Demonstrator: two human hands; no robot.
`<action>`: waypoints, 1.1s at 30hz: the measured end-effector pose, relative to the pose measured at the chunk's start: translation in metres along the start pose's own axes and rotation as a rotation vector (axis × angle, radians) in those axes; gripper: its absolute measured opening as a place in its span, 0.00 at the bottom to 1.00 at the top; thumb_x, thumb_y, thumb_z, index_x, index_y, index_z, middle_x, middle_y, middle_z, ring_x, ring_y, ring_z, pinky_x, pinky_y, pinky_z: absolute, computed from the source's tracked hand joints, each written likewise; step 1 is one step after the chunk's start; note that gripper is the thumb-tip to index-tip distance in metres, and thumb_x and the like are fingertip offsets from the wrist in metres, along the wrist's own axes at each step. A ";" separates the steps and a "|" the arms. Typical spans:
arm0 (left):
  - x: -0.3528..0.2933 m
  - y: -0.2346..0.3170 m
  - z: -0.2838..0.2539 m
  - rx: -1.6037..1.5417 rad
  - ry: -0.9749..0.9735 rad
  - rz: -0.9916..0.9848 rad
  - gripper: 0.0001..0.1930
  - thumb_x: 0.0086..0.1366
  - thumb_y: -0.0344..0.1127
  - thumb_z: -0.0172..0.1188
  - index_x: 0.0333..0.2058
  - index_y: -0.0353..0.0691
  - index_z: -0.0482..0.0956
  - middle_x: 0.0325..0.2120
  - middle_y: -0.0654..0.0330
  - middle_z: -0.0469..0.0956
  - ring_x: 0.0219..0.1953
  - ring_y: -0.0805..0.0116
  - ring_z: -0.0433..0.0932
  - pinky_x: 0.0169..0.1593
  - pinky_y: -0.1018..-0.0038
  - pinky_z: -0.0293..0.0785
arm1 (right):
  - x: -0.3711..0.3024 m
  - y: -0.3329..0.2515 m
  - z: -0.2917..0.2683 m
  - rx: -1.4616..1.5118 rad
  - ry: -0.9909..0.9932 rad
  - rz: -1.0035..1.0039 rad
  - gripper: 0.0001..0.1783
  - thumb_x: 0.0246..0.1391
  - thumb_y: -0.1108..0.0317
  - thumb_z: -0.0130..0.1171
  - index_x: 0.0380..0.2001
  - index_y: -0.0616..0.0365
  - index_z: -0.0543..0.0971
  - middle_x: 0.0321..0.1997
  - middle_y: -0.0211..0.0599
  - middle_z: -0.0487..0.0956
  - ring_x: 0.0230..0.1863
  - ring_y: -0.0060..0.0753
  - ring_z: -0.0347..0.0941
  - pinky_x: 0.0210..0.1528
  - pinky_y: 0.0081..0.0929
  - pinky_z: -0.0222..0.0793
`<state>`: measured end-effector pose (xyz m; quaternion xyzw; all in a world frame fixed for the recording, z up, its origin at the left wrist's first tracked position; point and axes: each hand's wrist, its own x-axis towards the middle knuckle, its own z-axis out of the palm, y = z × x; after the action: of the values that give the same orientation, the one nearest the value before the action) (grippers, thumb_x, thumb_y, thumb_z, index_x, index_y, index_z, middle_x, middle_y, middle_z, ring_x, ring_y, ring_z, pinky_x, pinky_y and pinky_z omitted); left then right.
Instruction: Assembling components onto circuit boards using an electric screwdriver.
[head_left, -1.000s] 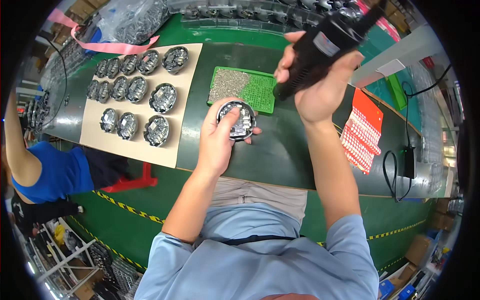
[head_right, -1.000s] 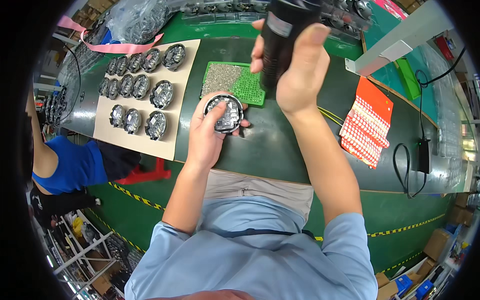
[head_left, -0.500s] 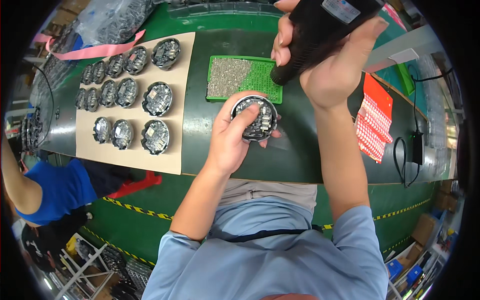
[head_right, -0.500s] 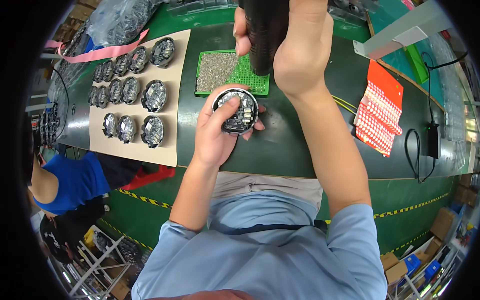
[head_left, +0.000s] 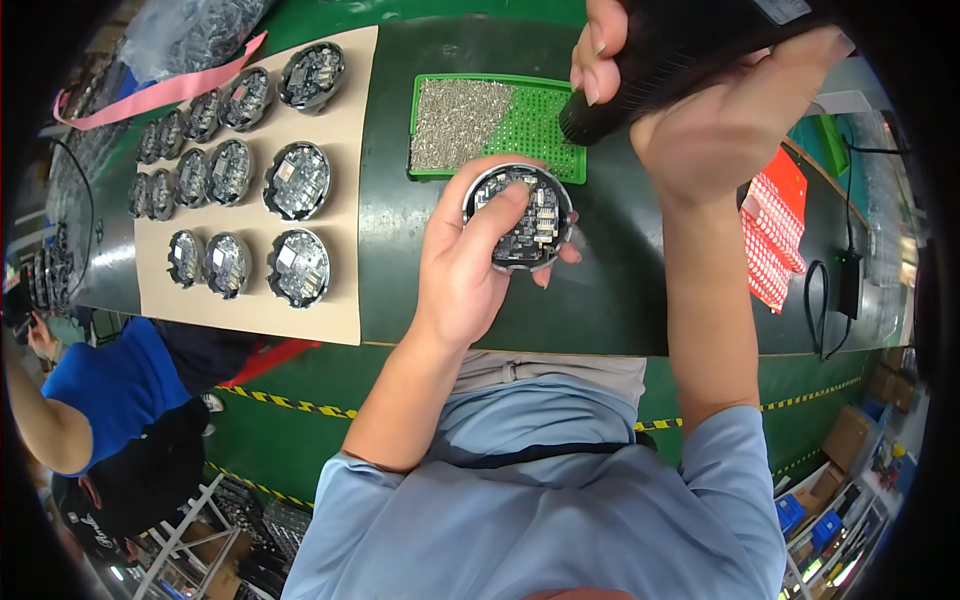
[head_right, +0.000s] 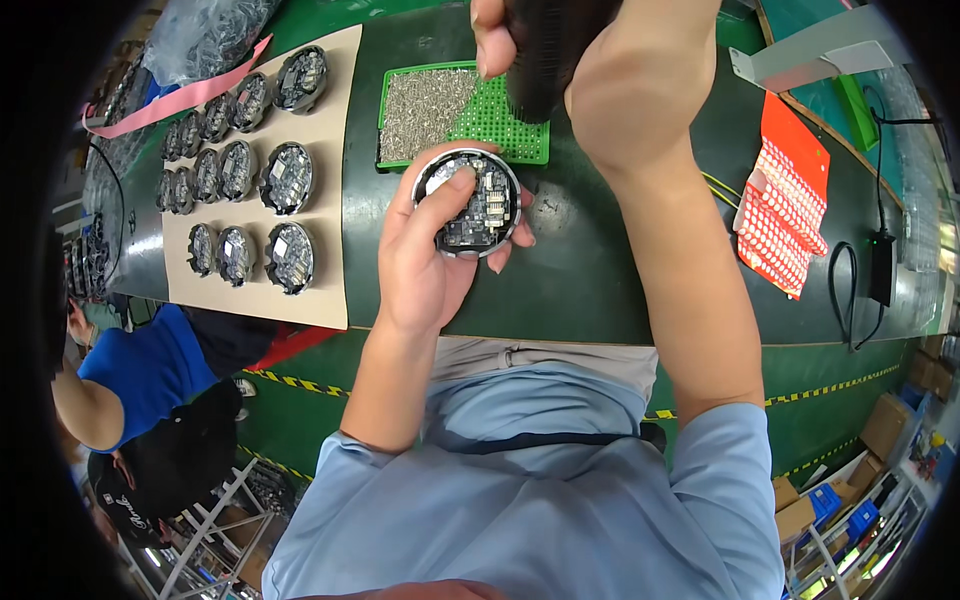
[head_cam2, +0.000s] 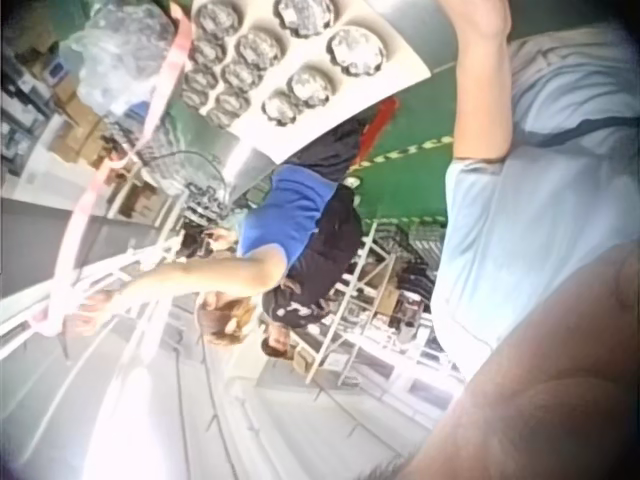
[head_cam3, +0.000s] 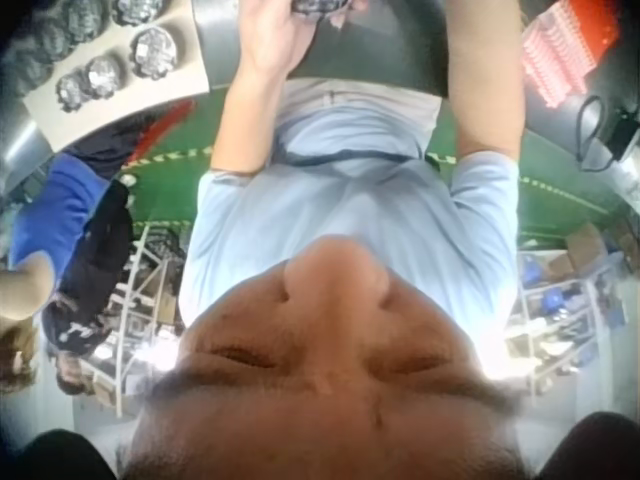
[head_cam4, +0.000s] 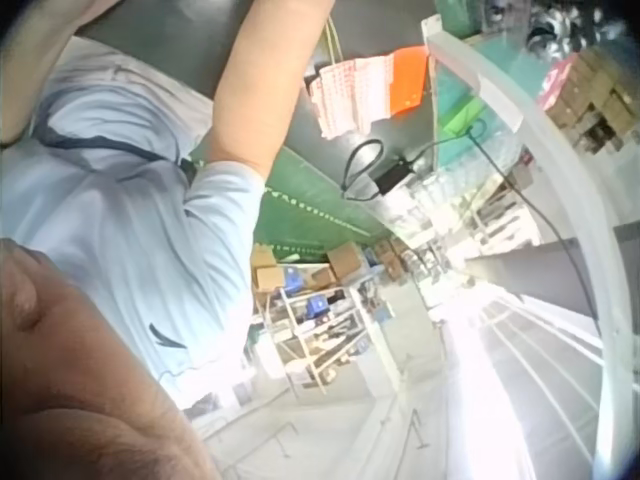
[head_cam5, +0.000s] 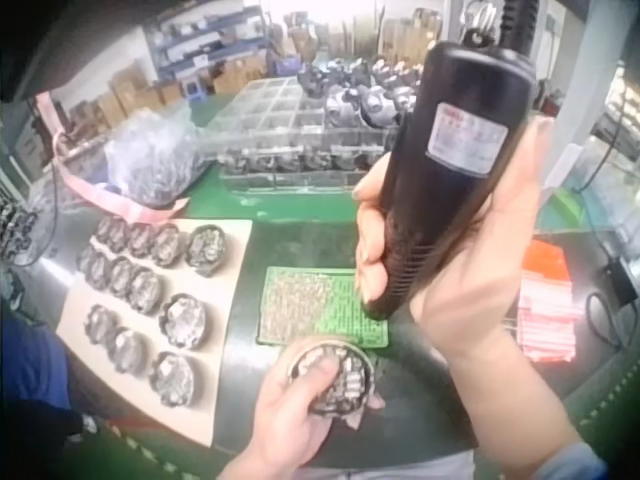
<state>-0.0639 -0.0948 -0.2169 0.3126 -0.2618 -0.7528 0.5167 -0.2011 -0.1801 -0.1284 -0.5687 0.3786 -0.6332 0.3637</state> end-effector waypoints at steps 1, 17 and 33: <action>0.000 0.000 0.001 -0.001 0.003 0.002 0.12 0.77 0.34 0.50 0.52 0.35 0.73 0.37 0.47 0.83 0.31 0.58 0.86 0.27 0.72 0.77 | 0.000 0.000 0.000 0.002 0.001 0.006 0.56 0.64 0.21 0.21 0.35 0.68 0.78 0.18 0.42 0.75 0.12 0.32 0.70 0.16 0.25 0.70; 0.002 -0.002 0.005 0.022 0.005 0.019 0.11 0.76 0.31 0.51 0.52 0.35 0.74 0.34 0.52 0.82 0.30 0.59 0.86 0.27 0.72 0.78 | -0.006 -0.025 -0.033 0.472 -0.314 -0.099 0.54 0.61 0.20 0.29 0.46 0.70 0.75 0.27 0.39 0.74 0.20 0.32 0.70 0.27 0.30 0.69; 0.000 0.001 0.007 0.037 0.046 -0.006 0.11 0.76 0.31 0.50 0.52 0.34 0.74 0.33 0.52 0.83 0.30 0.61 0.86 0.27 0.71 0.78 | -0.007 -0.026 -0.023 0.514 -0.432 -0.118 0.54 0.60 0.20 0.30 0.48 0.68 0.74 0.31 0.36 0.74 0.23 0.31 0.69 0.31 0.32 0.67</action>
<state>-0.0689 -0.0949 -0.2118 0.3401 -0.2628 -0.7421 0.5143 -0.2240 -0.1607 -0.1103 -0.6002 0.0873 -0.5929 0.5298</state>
